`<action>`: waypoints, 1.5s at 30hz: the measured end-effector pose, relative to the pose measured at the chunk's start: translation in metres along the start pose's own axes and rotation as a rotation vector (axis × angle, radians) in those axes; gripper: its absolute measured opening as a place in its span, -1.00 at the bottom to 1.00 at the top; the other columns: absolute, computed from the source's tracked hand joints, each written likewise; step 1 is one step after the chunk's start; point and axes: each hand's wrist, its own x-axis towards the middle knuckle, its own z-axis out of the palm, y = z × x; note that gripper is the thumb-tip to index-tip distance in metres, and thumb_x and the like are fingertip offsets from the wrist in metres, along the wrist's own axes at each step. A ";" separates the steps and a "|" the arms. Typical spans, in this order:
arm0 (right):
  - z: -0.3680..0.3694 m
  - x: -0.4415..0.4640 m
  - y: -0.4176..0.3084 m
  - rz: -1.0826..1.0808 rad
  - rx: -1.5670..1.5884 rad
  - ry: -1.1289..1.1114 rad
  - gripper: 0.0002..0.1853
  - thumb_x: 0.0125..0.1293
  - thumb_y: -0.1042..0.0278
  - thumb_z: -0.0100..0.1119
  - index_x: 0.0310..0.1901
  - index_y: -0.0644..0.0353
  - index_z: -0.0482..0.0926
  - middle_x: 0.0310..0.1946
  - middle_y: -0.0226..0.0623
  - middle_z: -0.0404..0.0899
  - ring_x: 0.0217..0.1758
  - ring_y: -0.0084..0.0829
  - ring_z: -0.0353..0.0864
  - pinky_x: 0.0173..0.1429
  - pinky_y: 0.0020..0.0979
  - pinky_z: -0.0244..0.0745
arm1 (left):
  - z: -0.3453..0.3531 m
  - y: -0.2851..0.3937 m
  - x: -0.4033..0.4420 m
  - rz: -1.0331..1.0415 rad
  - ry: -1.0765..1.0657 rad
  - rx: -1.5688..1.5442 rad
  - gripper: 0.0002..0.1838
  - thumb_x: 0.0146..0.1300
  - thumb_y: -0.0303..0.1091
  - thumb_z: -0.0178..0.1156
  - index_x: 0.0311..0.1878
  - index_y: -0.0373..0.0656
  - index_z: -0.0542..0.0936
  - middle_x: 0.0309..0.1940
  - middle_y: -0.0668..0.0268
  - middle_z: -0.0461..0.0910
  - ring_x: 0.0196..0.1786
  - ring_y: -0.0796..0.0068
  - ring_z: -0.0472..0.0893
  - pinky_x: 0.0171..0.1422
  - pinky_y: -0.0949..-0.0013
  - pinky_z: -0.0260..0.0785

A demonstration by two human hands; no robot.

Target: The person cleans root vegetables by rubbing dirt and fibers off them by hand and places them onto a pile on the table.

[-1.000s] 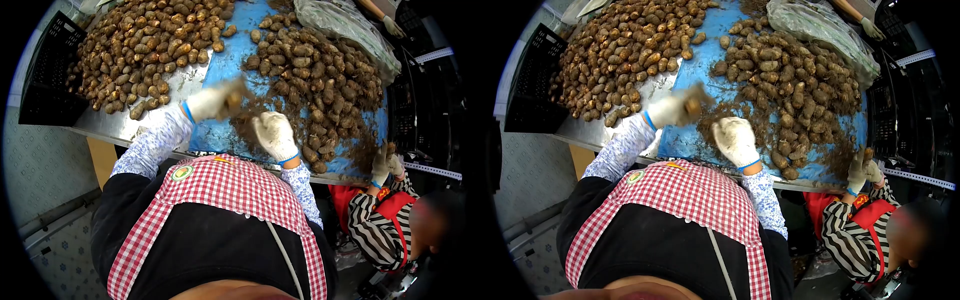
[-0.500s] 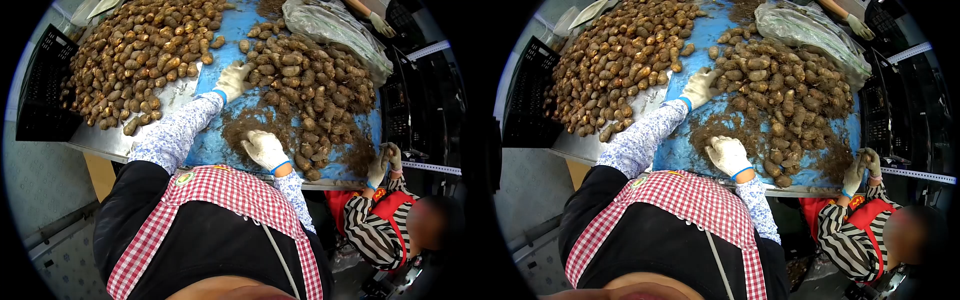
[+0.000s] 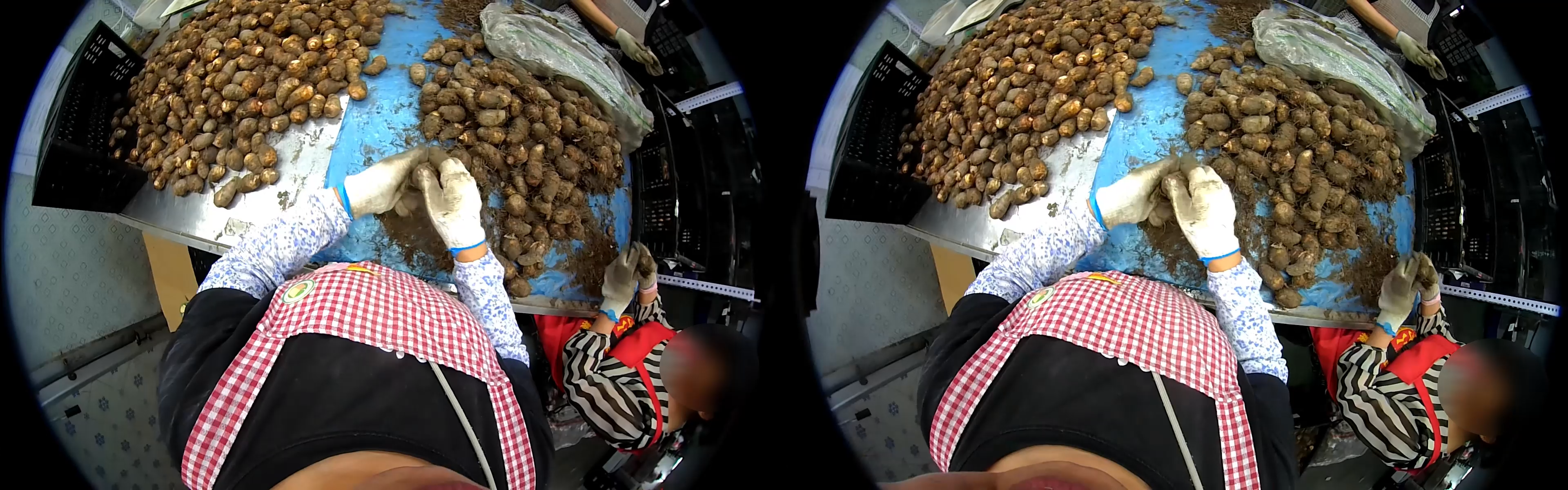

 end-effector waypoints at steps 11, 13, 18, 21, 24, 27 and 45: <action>0.050 -0.043 0.050 0.435 0.468 0.213 -0.66 0.52 0.31 -0.11 0.15 0.35 0.48 0.08 0.12 0.53 0.10 0.03 0.55 0.17 -0.16 0.49 | 0.025 -0.013 -0.005 0.530 0.195 0.843 -0.56 0.55 -0.24 -0.16 0.35 -0.29 0.30 0.01 0.06 0.55 0.08 0.35 0.59 0.17 0.35 0.51; 0.054 -0.051 0.057 0.383 0.356 0.166 -0.60 0.52 0.27 -0.09 0.24 0.34 0.41 0.20 0.12 0.44 0.23 0.00 0.46 0.28 -0.17 0.43 | 0.059 0.020 -0.017 0.290 0.219 0.627 -0.55 0.55 -0.12 -0.18 0.24 -0.30 0.38 -0.12 0.14 0.60 -0.18 0.43 0.68 -0.05 0.38 0.61; -0.005 -0.020 -0.008 0.450 0.450 0.086 -0.55 0.52 0.21 -0.04 0.28 0.35 0.38 0.24 0.08 0.42 0.36 -0.18 0.39 0.35 -0.21 0.41 | 0.033 0.000 -0.003 0.074 0.227 -0.333 -0.53 0.54 0.01 -0.18 0.12 -0.20 0.48 -0.20 0.29 0.63 -0.45 0.51 0.66 -0.47 0.48 0.59; -0.025 -0.005 -0.025 0.410 0.531 -0.052 -0.52 0.41 0.28 0.13 0.29 0.27 0.36 0.01 0.04 0.56 0.14 -0.17 0.58 0.16 -0.25 0.54 | 0.038 0.011 -0.020 0.131 0.151 0.016 -0.53 0.55 -0.02 -0.17 0.21 -0.20 0.46 -0.14 0.29 0.63 -0.25 0.50 0.65 -0.19 0.42 0.59; -0.022 -0.013 -0.022 0.024 -0.020 -0.059 -0.50 0.31 0.25 0.26 0.21 0.29 0.41 -0.16 -0.04 0.65 -0.13 -0.11 0.70 -0.08 -0.28 0.62 | -0.022 -0.047 0.026 0.491 0.253 0.350 -0.59 0.50 -0.17 -0.03 0.25 -0.24 0.44 -0.02 0.17 0.60 -0.05 0.39 0.61 0.00 0.38 0.52; 0.001 -0.033 0.002 0.042 0.086 0.065 -0.54 0.34 0.30 0.21 0.21 0.30 0.41 -0.14 0.01 0.63 -0.17 -0.08 0.70 -0.11 -0.27 0.62 | -0.009 -0.041 0.015 0.569 0.299 0.713 -0.54 0.41 -0.31 0.10 0.31 -0.29 0.39 0.14 0.07 0.56 0.12 0.22 0.59 0.19 0.34 0.48; -0.006 -0.032 -0.016 0.265 0.442 0.088 -0.62 0.55 0.23 -0.12 0.17 0.34 0.47 -0.06 0.00 0.60 -0.02 -0.23 0.62 0.01 -0.34 0.51 | 0.040 0.016 -0.038 0.600 0.224 1.363 -0.71 0.44 -0.25 0.02 0.08 -0.23 0.50 -0.12 0.03 0.58 -0.11 0.08 0.61 -0.04 0.19 0.48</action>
